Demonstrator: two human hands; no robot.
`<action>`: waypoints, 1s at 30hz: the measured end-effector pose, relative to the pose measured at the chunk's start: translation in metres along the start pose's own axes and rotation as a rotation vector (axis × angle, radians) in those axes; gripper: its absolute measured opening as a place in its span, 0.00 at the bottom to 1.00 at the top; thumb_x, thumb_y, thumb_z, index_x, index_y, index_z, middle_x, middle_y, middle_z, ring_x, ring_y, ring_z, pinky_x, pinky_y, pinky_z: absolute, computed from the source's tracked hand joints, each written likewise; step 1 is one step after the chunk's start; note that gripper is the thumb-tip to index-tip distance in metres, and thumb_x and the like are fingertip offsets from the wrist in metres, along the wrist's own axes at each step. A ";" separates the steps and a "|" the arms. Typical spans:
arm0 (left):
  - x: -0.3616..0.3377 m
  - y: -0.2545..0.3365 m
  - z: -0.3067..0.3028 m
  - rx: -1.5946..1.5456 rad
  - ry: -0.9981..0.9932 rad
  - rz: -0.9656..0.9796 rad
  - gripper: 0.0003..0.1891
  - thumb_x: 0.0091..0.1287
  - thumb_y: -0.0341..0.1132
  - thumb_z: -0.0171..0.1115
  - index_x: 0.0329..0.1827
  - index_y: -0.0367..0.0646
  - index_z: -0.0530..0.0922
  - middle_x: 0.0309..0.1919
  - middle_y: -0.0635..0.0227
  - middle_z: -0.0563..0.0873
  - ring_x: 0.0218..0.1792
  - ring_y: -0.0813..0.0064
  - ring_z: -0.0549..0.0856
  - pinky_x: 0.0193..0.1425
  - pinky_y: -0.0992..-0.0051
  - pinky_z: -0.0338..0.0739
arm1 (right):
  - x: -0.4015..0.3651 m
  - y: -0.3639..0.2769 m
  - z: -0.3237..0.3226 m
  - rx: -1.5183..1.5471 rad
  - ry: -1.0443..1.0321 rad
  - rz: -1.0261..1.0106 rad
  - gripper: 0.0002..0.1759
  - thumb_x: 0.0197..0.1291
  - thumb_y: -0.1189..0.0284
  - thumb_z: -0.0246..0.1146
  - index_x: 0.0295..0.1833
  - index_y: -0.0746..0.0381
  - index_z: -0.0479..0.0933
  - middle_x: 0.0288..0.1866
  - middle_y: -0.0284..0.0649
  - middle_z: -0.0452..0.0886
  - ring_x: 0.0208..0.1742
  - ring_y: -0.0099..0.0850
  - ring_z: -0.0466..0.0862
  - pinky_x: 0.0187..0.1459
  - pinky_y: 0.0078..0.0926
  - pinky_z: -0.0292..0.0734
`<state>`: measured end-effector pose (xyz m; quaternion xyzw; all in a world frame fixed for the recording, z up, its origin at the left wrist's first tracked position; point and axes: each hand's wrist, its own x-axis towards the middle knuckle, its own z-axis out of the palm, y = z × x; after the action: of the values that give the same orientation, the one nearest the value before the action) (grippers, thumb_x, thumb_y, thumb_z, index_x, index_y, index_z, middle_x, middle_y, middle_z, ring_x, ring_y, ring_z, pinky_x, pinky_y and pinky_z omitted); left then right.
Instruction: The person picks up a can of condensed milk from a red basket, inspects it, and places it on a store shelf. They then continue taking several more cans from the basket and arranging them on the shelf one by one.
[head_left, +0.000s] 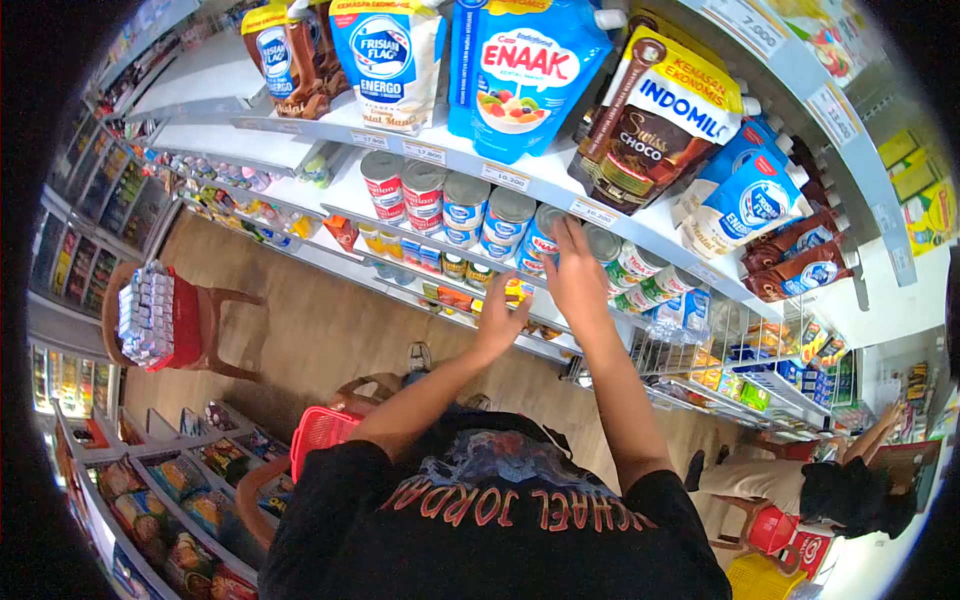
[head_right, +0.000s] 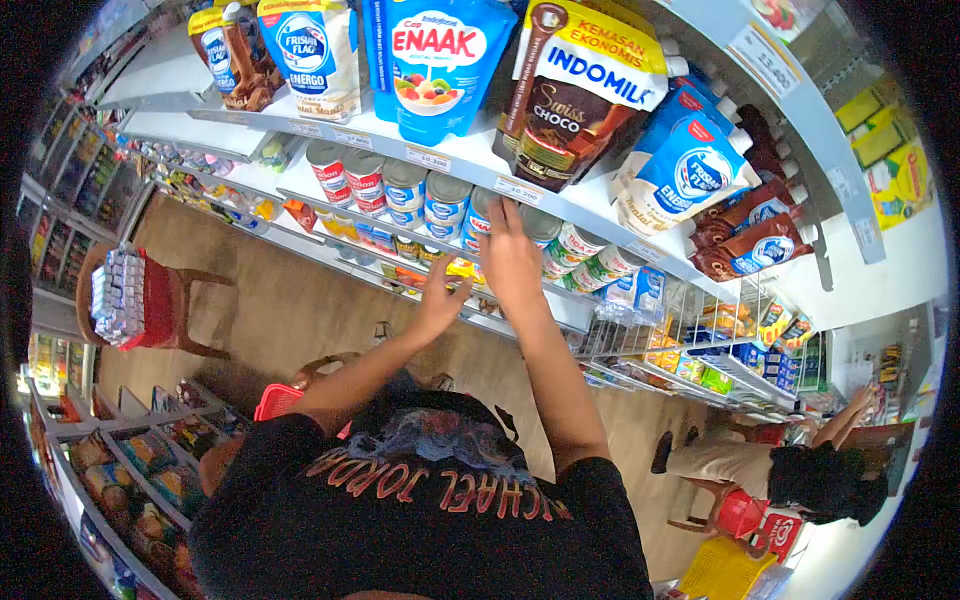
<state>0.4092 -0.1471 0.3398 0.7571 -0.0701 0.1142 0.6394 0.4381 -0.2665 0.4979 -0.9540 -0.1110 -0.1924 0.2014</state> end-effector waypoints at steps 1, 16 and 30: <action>0.007 0.008 0.006 0.094 0.077 0.104 0.31 0.65 0.25 0.68 0.71 0.35 0.66 0.64 0.51 0.73 0.56 0.58 0.81 0.54 0.68 0.82 | 0.006 0.001 0.001 -0.005 -0.007 -0.009 0.27 0.60 0.72 0.69 0.65 0.65 0.76 0.72 0.51 0.73 0.62 0.50 0.82 0.54 0.44 0.83; 0.020 -0.008 -0.005 0.087 0.111 0.045 0.47 0.63 0.24 0.68 0.81 0.28 0.46 0.80 0.37 0.49 0.81 0.44 0.56 0.80 0.60 0.61 | 0.036 -0.023 0.008 0.000 -0.085 -0.081 0.26 0.63 0.68 0.68 0.66 0.62 0.77 0.67 0.44 0.80 0.55 0.49 0.86 0.52 0.43 0.84; 0.011 -0.004 -0.039 0.018 0.091 -0.021 0.42 0.64 0.24 0.67 0.80 0.34 0.56 0.80 0.45 0.55 0.79 0.46 0.61 0.76 0.62 0.67 | 0.042 -0.026 0.016 -0.125 -0.050 -0.085 0.12 0.63 0.64 0.68 0.45 0.60 0.88 0.55 0.36 0.88 0.46 0.41 0.90 0.46 0.37 0.85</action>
<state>0.4175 -0.1077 0.3450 0.7573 -0.0319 0.1426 0.6365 0.4733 -0.2305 0.5108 -0.9636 -0.1444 -0.1833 0.1304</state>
